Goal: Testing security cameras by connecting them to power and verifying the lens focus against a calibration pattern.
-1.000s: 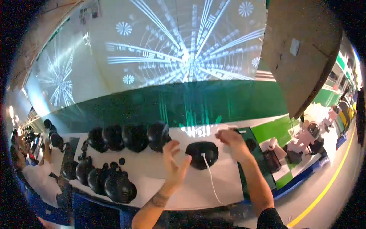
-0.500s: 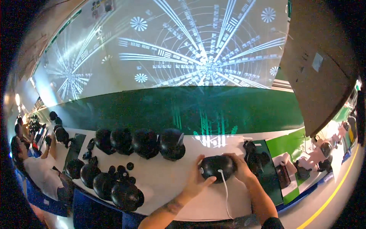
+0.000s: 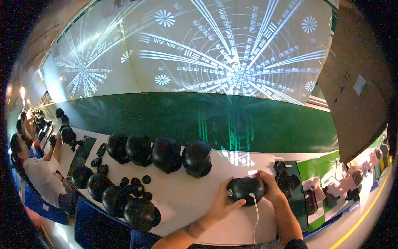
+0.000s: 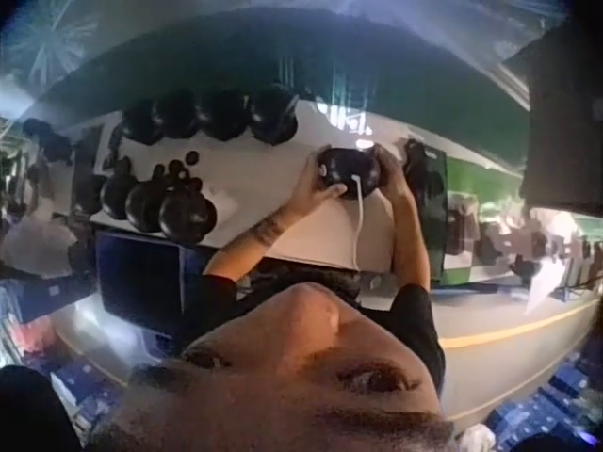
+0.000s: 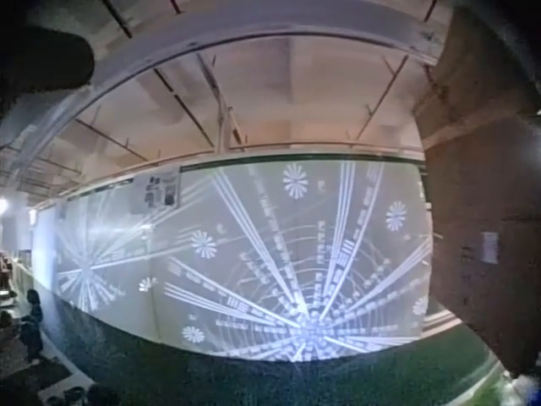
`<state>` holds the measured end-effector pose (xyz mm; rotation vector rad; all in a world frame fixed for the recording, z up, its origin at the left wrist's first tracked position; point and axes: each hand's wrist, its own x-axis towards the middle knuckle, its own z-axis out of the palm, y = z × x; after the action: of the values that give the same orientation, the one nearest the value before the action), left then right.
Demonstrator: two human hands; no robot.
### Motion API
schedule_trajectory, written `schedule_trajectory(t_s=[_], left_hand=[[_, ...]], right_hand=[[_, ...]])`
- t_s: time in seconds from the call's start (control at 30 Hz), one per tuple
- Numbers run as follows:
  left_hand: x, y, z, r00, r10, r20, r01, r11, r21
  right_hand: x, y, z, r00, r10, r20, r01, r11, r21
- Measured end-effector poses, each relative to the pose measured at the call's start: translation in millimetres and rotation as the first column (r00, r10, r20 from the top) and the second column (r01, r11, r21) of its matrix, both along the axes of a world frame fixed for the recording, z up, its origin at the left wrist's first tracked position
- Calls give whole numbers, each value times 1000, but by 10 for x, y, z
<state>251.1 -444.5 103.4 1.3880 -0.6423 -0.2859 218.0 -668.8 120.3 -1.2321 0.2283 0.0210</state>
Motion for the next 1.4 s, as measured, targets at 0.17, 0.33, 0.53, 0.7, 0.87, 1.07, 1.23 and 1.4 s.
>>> schedule_trajectory(t_s=[0.17, 0.33, 0.53, 0.7, 0.87, 1.07, 1.23, 1.4], left_hand=[[-22, -38, -23, 999, 2, -32, -5, 995, -98], [-13, -60, -71, 999, 28, 20, -26, 997, -72], [-7, -52, -69, 999, 31, 22, -29, 997, -74], [-1, -45, -56, 1000, 21, 1, -21, 996, -86], [-4, -50, -57, 1000, 21, -3, -21, 997, -80], [-2, -45, -58, 1000, 6, -20, -8, 996, -93], [3, -55, -107, 1000, 8, -23, -10, 995, -102], [8, -59, -147, 999, 3, -35, -7, 994, -108]], right_hand=[[-11, -23, -92, 1000, -26, 2, 25, 996, 85], [-12, -36, -120, 999, 33, 12, -34, 994, 104], [-23, 9, -119, 999, -1, 48, -3, 998, 66], [-18, 35, -132, 991, -15, 132, 12, 1000, 21], [-35, 27, -133, 989, -51, 139, 58, 997, -52], [-33, 40, -141, 987, -78, 140, 84, 996, -39], [-44, 40, -126, 987, -62, 146, 70, 996, -48], [-44, 39, -136, 987, -62, 145, 75, 993, -89]])
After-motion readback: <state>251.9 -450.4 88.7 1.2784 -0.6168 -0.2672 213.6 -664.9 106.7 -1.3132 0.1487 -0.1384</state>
